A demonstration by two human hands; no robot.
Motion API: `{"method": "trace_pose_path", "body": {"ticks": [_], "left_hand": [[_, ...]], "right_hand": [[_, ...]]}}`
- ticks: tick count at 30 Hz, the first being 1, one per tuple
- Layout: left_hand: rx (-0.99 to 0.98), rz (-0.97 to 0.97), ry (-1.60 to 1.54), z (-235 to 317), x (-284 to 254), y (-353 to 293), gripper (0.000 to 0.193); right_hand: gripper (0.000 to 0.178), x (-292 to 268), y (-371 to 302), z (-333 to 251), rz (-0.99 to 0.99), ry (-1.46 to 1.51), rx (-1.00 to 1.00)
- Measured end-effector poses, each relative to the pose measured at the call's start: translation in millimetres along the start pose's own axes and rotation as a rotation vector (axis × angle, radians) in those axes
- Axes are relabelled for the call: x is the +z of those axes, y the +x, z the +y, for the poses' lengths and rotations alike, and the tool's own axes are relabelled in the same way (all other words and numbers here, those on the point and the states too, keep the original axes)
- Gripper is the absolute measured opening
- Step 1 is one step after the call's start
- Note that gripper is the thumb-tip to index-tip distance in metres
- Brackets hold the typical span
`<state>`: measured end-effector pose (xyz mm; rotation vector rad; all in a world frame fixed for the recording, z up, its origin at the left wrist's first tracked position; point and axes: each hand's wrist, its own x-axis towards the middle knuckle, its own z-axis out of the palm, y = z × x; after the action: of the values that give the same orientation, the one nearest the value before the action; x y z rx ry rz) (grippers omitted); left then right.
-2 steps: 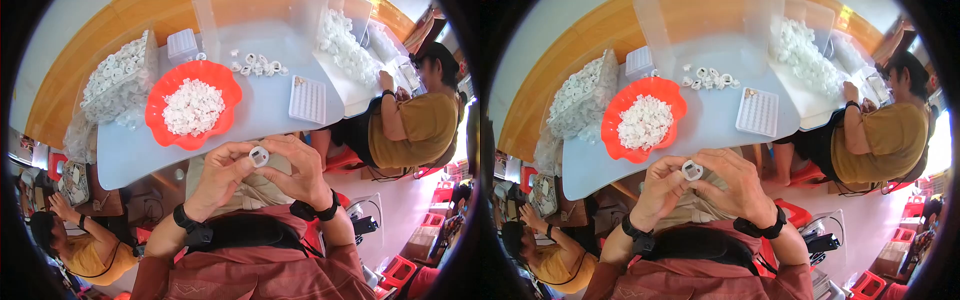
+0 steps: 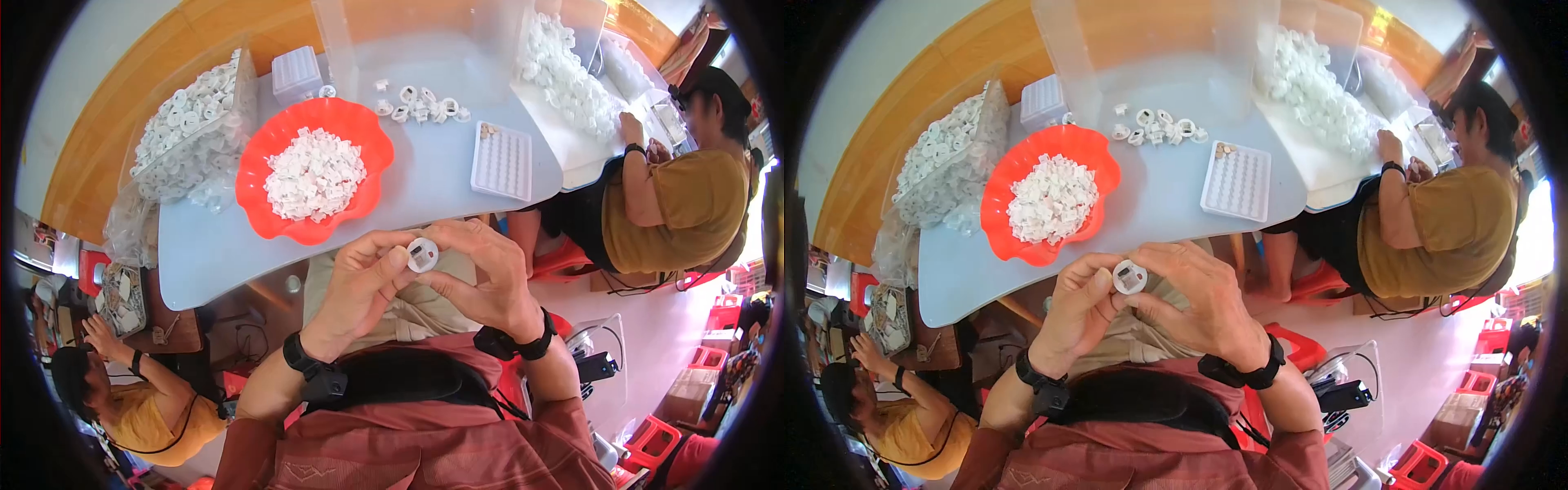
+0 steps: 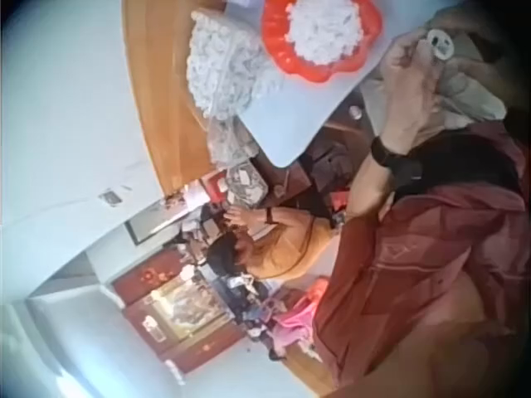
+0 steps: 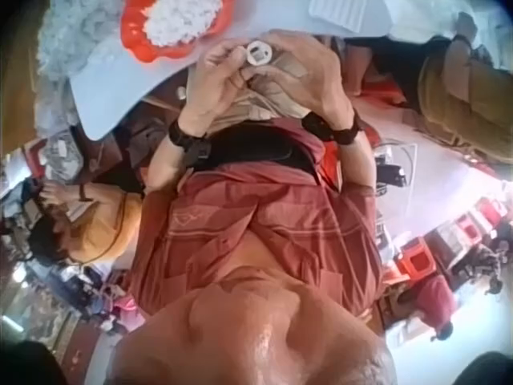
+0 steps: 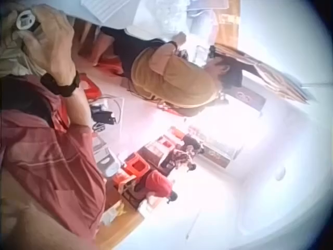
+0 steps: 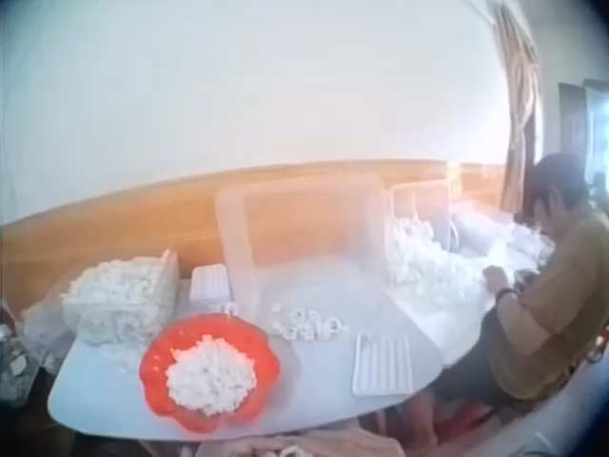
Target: Manually assembling small white plastic shoe components and placing them into a sorting tray.
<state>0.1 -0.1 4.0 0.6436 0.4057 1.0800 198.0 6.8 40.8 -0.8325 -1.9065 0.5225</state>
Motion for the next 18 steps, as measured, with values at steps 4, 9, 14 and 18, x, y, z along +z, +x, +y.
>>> {"method": "trace_pose_path", "body": {"ticks": [4, 9, 14, 18], "left_hand": [[-0.053, 0.018, -0.02, -3, 4, 4, 0.024], [-0.115, 0.02, -0.029, -3, 4, 6, 0.024], [-0.148, 0.012, -0.018, -5, 4, 7, 0.029], [-0.149, -0.016, -0.016, -6, 5, 10, 0.036]], "right_hand": [[0.048, -4, -2, 3, -0.023, -0.003, 0.051], [0.047, -7, -7, 6, -0.05, 0.021, 0.097], [0.046, -9, -10, 8, -0.082, 0.053, 0.137], [0.045, -11, -9, 7, -0.126, 0.101, 0.198]]}}
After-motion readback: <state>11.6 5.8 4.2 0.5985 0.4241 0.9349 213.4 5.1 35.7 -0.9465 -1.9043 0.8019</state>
